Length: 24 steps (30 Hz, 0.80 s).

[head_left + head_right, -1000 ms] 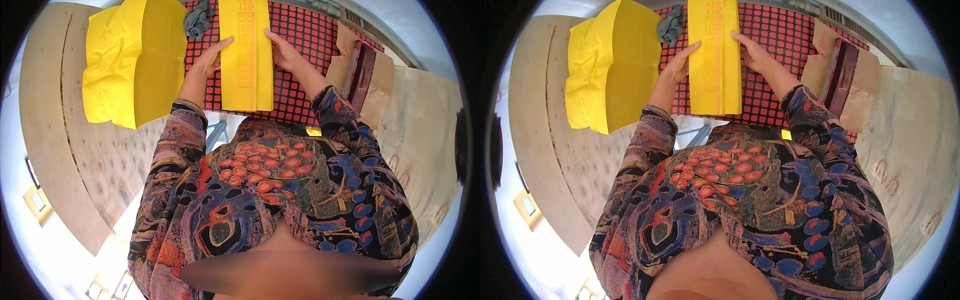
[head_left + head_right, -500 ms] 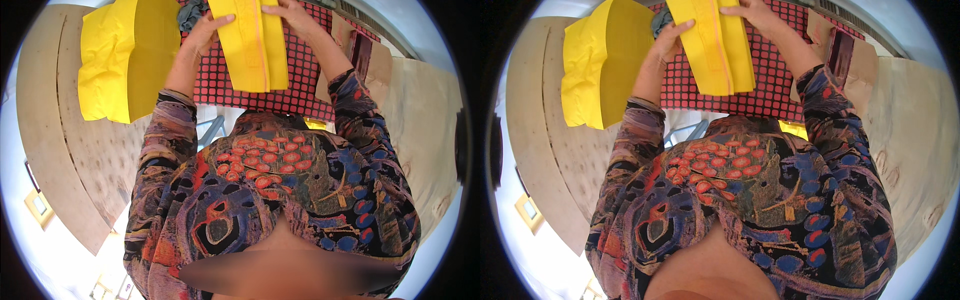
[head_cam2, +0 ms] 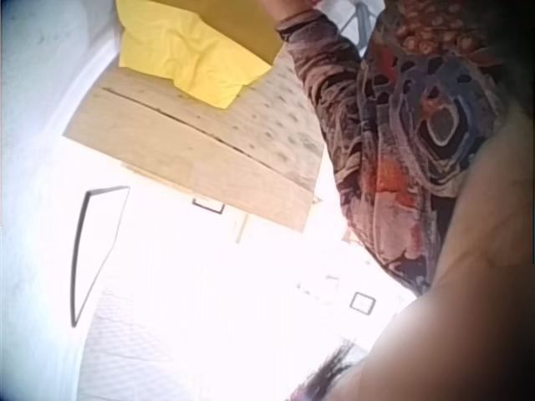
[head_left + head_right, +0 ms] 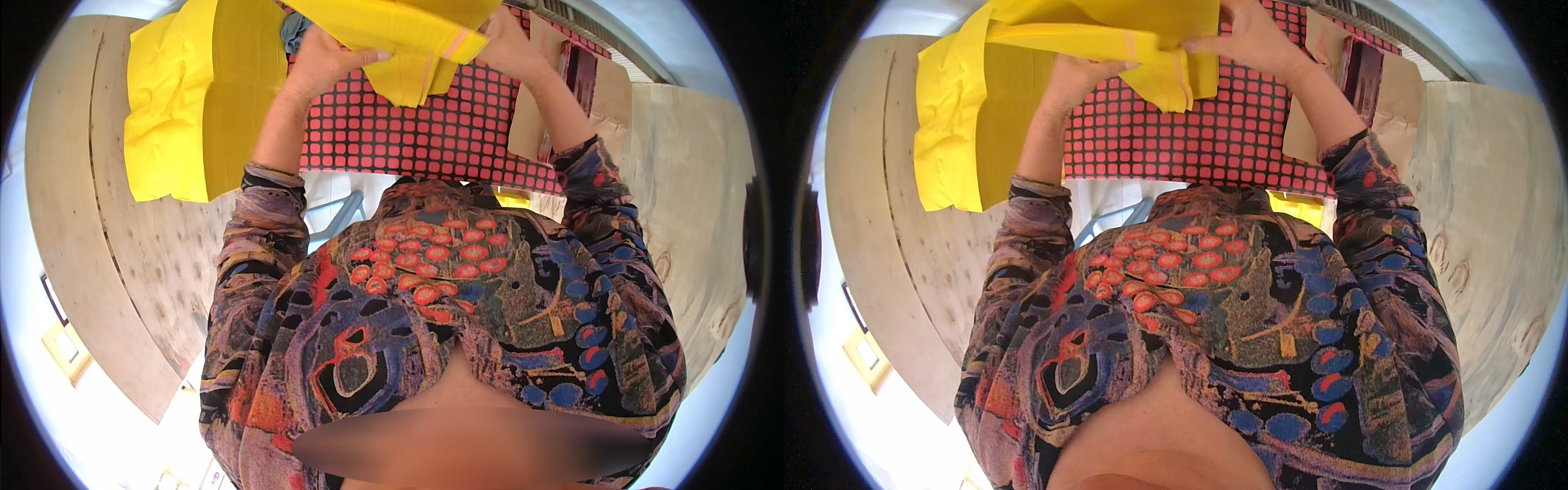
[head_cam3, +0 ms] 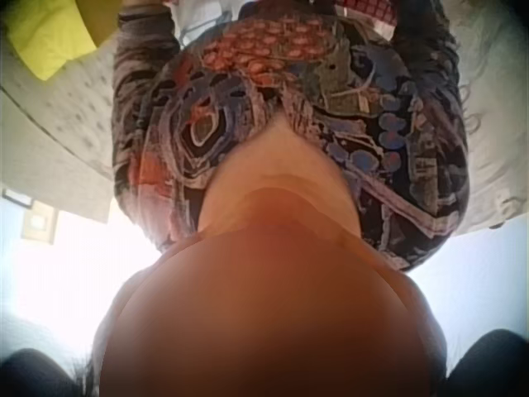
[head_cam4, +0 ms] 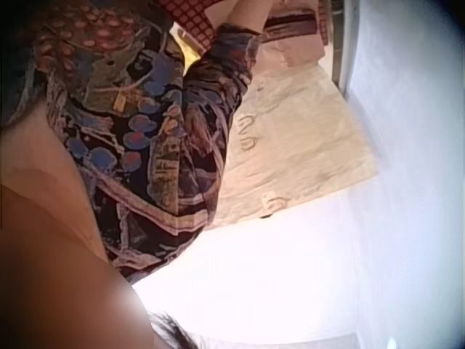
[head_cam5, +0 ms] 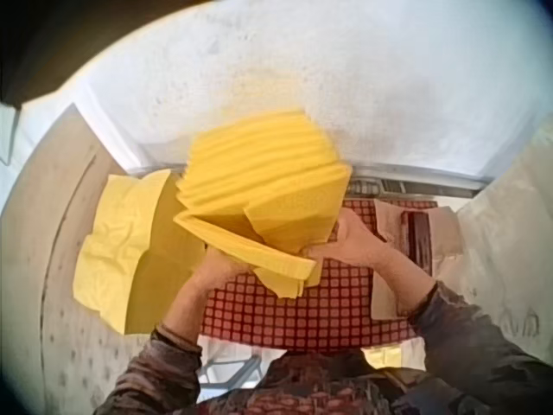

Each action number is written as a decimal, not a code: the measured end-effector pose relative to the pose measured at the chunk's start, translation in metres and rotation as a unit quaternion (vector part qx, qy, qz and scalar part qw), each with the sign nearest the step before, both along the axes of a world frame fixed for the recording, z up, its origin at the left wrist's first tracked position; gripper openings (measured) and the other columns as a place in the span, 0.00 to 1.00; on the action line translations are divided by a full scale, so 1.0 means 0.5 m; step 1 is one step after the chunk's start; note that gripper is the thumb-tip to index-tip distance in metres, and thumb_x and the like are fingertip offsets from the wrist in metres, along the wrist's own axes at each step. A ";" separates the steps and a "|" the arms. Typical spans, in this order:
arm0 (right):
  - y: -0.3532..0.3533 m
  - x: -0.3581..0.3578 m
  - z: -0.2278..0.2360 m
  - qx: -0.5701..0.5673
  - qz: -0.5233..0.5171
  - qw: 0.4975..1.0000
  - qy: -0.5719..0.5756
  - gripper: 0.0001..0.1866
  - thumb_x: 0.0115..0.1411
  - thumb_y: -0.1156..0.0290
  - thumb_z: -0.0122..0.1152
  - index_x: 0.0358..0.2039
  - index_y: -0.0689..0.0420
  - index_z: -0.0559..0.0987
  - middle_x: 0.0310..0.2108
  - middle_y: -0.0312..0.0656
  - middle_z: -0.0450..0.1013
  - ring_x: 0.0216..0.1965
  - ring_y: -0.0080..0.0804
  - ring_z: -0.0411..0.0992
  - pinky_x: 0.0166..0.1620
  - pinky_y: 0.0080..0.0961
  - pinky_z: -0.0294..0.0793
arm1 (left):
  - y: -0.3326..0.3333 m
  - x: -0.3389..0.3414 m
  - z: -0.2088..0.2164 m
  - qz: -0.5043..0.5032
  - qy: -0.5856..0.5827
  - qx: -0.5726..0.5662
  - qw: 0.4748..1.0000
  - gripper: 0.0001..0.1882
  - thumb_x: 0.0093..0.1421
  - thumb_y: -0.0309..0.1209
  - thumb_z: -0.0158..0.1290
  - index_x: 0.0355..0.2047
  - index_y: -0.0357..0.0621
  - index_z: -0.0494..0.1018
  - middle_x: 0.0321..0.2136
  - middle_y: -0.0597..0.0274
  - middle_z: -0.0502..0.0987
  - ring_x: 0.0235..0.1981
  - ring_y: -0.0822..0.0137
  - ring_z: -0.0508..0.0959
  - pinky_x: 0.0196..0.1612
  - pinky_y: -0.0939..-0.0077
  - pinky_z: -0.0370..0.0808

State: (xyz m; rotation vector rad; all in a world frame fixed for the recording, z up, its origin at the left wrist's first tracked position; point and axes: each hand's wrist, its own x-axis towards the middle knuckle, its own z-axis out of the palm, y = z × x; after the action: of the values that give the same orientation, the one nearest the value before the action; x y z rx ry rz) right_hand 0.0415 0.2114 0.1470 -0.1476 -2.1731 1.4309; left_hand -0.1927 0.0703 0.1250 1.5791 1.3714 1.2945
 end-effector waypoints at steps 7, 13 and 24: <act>-0.001 0.012 -0.036 -0.059 -0.025 0.998 -0.016 0.36 0.56 0.60 0.71 0.61 0.54 0.66 0.57 0.40 0.69 0.57 0.34 0.67 0.58 0.36 0.67 | 0.023 -0.010 -0.048 -0.022 -0.048 -0.084 0.995 0.22 0.52 0.23 0.64 0.48 0.36 0.73 0.43 0.59 0.80 0.44 0.67 0.79 0.49 0.71 0.76; 0.022 0.006 -0.034 -0.048 -0.057 0.996 -0.051 0.34 0.58 0.63 0.68 0.62 0.55 0.65 0.58 0.42 0.68 0.57 0.34 0.67 0.58 0.36 0.67 | 0.044 -0.017 -0.044 -0.016 -0.075 -0.055 0.996 0.22 0.53 0.25 0.63 0.49 0.35 0.74 0.44 0.59 0.80 0.45 0.66 0.79 0.51 0.70 0.75; 0.025 0.010 -0.213 -0.425 -0.088 0.880 -0.190 0.32 0.61 0.51 0.61 0.58 0.63 0.69 0.53 0.45 0.72 0.53 0.34 0.71 0.55 0.33 0.70 | 0.058 0.029 -0.144 -0.013 -0.272 -0.358 0.893 0.35 0.57 0.46 0.60 0.58 0.35 0.65 0.52 0.53 0.75 0.51 0.62 0.75 0.54 0.68 0.72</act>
State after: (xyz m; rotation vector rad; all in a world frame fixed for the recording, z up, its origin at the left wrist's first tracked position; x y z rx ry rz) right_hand 0.0466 0.2237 0.0407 -0.9809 -1.5594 2.2842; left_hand -0.1784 0.0992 0.0529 0.6612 1.2384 0.9369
